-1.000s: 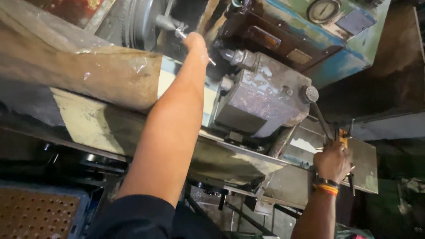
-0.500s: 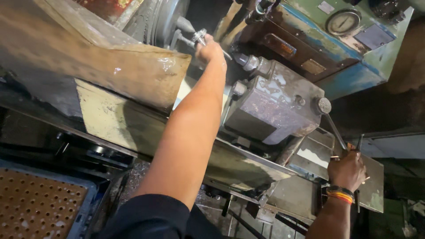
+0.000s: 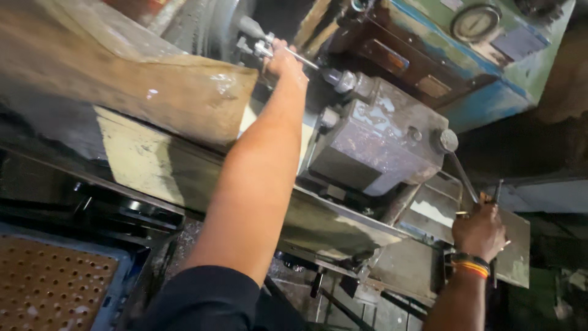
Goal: The person repeatedly picks up metal rods from a green bin, places them into a press machine, and operates a lever to process them. The processed rods are then placed into a blue tray with holes.
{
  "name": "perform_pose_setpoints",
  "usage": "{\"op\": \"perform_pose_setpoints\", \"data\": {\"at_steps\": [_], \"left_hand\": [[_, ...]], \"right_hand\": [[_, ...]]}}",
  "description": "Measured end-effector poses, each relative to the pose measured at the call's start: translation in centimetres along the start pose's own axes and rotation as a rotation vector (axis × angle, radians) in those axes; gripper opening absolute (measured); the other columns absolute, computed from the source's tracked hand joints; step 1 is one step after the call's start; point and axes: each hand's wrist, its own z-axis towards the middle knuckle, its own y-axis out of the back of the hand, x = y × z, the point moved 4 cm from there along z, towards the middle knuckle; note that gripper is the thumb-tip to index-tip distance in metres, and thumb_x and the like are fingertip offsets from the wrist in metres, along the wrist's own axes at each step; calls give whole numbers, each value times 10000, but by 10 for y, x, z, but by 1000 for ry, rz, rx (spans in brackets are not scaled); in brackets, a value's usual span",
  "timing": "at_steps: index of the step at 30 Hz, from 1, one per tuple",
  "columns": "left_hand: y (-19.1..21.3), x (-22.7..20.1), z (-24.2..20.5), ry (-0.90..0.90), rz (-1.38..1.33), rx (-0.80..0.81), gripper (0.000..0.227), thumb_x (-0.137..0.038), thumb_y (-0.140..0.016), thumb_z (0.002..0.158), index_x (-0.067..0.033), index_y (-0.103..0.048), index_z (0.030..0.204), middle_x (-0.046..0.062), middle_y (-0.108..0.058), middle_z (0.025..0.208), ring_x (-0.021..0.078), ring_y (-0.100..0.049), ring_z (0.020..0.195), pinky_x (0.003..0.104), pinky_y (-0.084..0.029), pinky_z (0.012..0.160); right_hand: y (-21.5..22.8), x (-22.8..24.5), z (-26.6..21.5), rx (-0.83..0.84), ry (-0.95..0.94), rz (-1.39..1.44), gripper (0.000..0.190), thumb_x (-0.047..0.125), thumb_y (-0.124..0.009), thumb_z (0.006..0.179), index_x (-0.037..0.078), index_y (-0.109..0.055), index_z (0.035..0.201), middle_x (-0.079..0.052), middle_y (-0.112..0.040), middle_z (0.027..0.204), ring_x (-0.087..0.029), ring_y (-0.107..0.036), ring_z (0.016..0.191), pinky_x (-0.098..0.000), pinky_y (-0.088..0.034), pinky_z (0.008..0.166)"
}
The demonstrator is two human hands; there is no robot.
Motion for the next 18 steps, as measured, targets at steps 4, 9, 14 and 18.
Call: {"op": "perform_pose_setpoints", "data": {"at_steps": [4, 9, 14, 18], "left_hand": [[-3, -9, -15, 34, 47, 36, 222, -276, -639, 977, -85, -627, 1090, 57, -708, 982, 219, -606, 732, 393, -453, 547], [2, -10, -8, 38, 87, 22, 197, -269, -633, 961, -112, -610, 1078, 53, -714, 1002, 218, -639, 747, 387, -477, 559], [-9, 0, 27, -42, 269, -40, 197, -241, -629, 965, -105, -605, 1105, 145, -686, 988, 266, -667, 770, 425, -525, 603], [-32, -7, 13, -29, 434, -36, 170, -250, -610, 980, -117, -587, 1085, 110, -644, 939, 227, -625, 732, 389, -489, 568]], "right_hand": [[-9, -13, -19, -64, -59, 31, 516, 213, -580, 971, -78, -505, 1390, -324, -584, 1377, -513, -520, 1312, -657, -374, 1090], [-9, -27, -19, -59, -173, 81, 895, 201, -658, 810, -50, -243, 1563, -378, -267, 1540, -631, -254, 1366, -708, -232, 1091], [-37, -57, -89, -297, 220, 229, 918, 240, -766, 818, -118, -316, 1534, -442, -244, 1526, -610, -227, 1418, -707, -246, 1120], [-96, -80, -199, -392, 285, 214, 532, -15, -561, 834, -75, -558, 1363, -273, -581, 1395, -437, -564, 1228, -566, -423, 1141]]}}
